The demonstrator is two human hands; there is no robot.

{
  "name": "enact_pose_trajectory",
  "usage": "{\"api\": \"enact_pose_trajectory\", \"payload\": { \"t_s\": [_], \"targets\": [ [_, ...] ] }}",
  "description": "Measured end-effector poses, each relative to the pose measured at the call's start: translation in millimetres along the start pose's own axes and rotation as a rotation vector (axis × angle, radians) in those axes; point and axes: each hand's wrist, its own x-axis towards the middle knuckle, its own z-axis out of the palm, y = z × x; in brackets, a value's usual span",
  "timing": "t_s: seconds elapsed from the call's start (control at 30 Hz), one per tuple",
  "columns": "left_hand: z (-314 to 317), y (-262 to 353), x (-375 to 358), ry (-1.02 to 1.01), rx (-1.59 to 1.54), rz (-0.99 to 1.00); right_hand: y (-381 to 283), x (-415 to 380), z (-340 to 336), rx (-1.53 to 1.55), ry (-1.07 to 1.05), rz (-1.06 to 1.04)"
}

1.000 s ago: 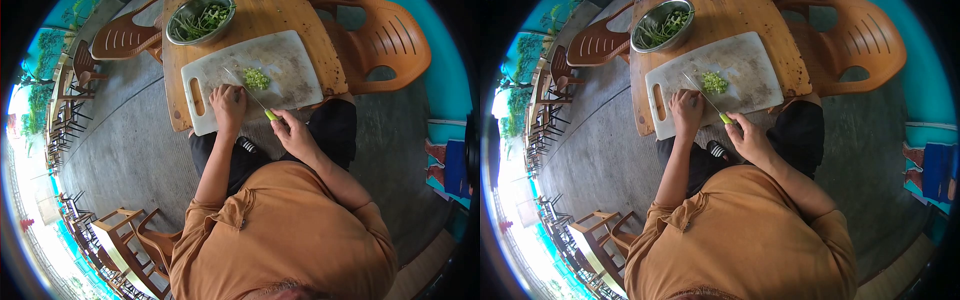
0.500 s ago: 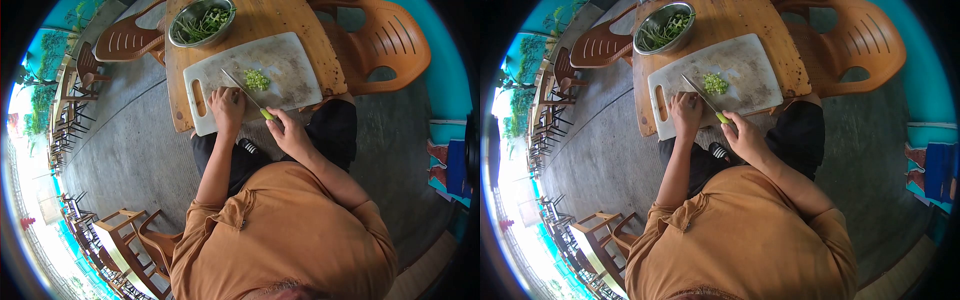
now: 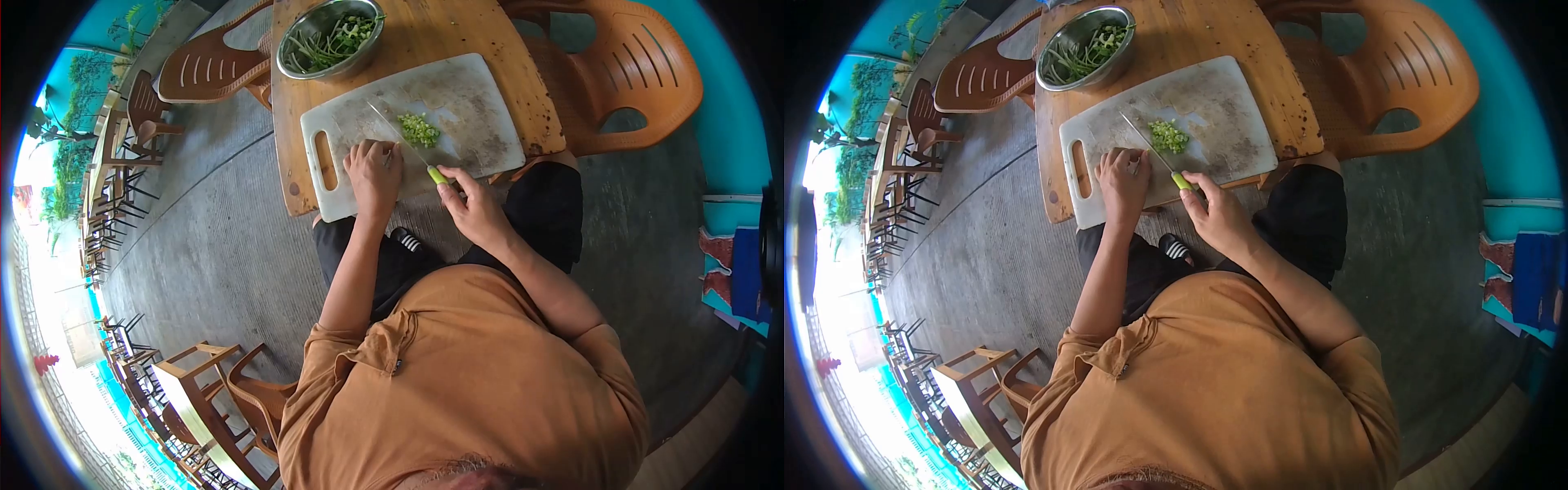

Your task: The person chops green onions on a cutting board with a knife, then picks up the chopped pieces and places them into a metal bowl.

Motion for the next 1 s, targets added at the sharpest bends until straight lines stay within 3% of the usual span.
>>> {"api": "enact_pose_trajectory", "payload": {
  "t_s": [0.5,0.6,0.67,1.0],
  "targets": [
    [3,-2,0,-0.011,-0.002,-0.021,2,-12,-4,0.061,-0.048,0.078],
    [2,-1,1,-0.019,-0.004,-0.025,5,-12,-1,0.046,-0.024,0.042],
    [2,-1,1,-0.018,-0.021,-0.022,8,-12,5,-0.064,0.048,-0.11],
    [3,-6,-1,-0.024,-0.037,-0.047,3,18,30,-0.147,0.091,-0.157]
  ]
}}
